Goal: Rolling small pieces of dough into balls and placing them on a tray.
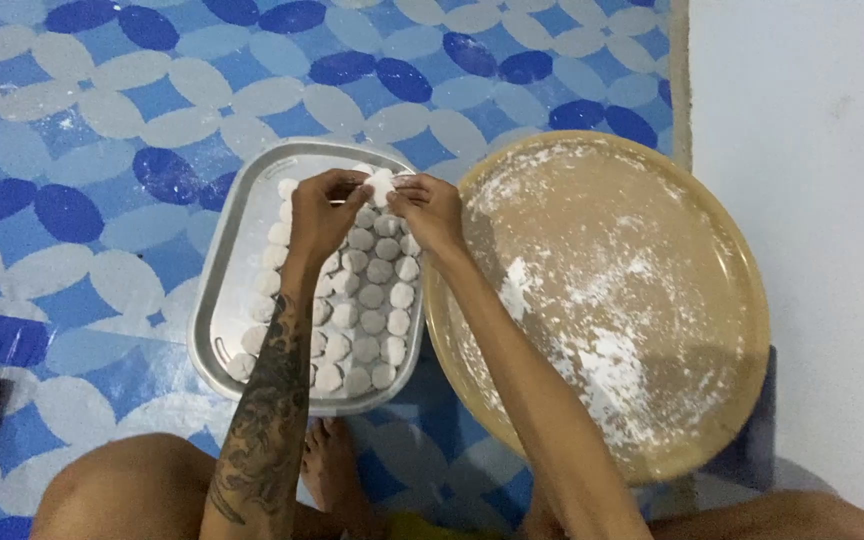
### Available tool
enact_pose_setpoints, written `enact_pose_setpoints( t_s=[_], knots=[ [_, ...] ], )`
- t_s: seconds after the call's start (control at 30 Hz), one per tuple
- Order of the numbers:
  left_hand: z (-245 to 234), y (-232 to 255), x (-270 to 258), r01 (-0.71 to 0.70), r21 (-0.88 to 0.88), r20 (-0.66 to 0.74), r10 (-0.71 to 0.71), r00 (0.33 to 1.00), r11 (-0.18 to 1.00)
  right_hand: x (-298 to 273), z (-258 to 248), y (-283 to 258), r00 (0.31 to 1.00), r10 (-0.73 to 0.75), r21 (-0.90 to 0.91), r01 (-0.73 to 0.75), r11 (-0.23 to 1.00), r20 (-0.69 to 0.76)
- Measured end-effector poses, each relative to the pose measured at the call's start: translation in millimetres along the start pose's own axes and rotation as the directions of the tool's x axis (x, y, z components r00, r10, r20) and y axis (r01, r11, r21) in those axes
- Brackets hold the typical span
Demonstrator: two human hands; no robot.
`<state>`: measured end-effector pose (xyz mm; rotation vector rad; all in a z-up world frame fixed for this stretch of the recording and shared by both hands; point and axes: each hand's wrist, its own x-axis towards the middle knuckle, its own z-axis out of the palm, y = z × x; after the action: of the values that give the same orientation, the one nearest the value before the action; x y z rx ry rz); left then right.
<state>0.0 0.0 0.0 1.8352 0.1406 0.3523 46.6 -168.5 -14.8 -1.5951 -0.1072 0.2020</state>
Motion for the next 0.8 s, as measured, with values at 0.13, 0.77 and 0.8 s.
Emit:
enact_pose_setpoints(
  t_s=[0.13, 0.77, 0.8],
  knots=[
    [-18, -21, 30, -0.004, 0.137, -0.017, 0.007, 1.000, 0.991, 33, 34, 13, 0.999, -0.009, -0.119, 0.004, 0.993, -0.034],
    [-21, -106, 65, -0.077, 0.704, -0.072, 0.179, 0.981, 0.706, 76, 65, 53, 0.972, -0.212, -0.369, 0.236, 0.899, 0.105],
    [-22, -113, 66, -0.093, 0.719, -0.070, 0.204, 0.976, 0.689, 74, 65, 51, 0.966, -0.233, -0.374, 0.259, 0.891, 0.115]
  ],
)
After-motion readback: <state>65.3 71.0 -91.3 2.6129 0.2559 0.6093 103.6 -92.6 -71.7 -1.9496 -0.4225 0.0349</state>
